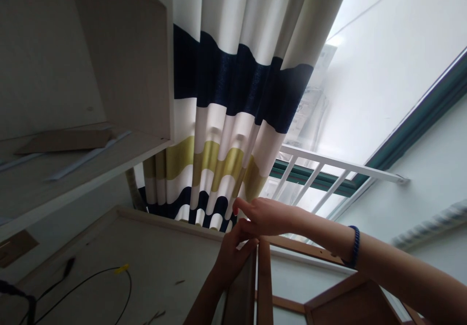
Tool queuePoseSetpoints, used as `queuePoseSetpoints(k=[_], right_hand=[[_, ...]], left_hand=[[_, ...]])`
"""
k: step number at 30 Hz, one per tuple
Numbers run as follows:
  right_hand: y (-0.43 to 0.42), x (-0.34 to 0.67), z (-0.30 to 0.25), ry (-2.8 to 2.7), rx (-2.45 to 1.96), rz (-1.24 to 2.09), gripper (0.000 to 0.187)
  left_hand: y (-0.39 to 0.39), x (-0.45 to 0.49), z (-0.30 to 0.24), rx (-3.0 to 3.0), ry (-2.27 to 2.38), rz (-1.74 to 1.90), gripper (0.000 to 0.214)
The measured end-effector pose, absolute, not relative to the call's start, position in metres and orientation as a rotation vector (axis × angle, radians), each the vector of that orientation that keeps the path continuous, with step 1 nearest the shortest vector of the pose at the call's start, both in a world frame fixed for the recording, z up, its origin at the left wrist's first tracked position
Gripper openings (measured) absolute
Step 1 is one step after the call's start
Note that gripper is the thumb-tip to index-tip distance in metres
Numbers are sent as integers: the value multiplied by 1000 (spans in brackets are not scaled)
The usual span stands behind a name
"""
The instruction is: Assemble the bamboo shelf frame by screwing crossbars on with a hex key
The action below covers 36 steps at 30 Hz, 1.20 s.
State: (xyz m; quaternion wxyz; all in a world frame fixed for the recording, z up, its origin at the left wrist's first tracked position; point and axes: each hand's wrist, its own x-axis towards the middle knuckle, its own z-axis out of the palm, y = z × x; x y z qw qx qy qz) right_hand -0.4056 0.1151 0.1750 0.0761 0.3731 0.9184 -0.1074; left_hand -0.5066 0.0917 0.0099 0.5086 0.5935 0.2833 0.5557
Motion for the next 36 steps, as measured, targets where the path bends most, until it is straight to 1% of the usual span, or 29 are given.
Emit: queuePoseSetpoints(k=[3,8,12,16,19,23,27,31,36], right_hand=[[116,-403,172,2728,1270,-377,26],[122,-394,157,2716,1521,-421,28],[123,-387,144,2774,1527,-388,26],[119,-381,152,2901,1290,-181,28],[120,-372,165,2985,949,-10,33],[128,-360,179,2985,513,112,38],[135,-355,185,2952,364,213,45],[137,-358,187,2917,301,308,40],[138,-362,188,2856,174,438,40]], left_hand=[[92,-508,13,1437,669,1336,22],[91,-508,14,1421,661,1347,20],[91,-508,13,1403,648,1330,21],[93,-509,13,1389,650,1315,20],[93,-508,11,1383,658,1323,20],[88,-507,13,1385,649,1323,19],[83,-503,16,1383,613,1320,18],[84,-497,11,1337,600,1354,23],[87,-494,4,1317,630,1395,24]])
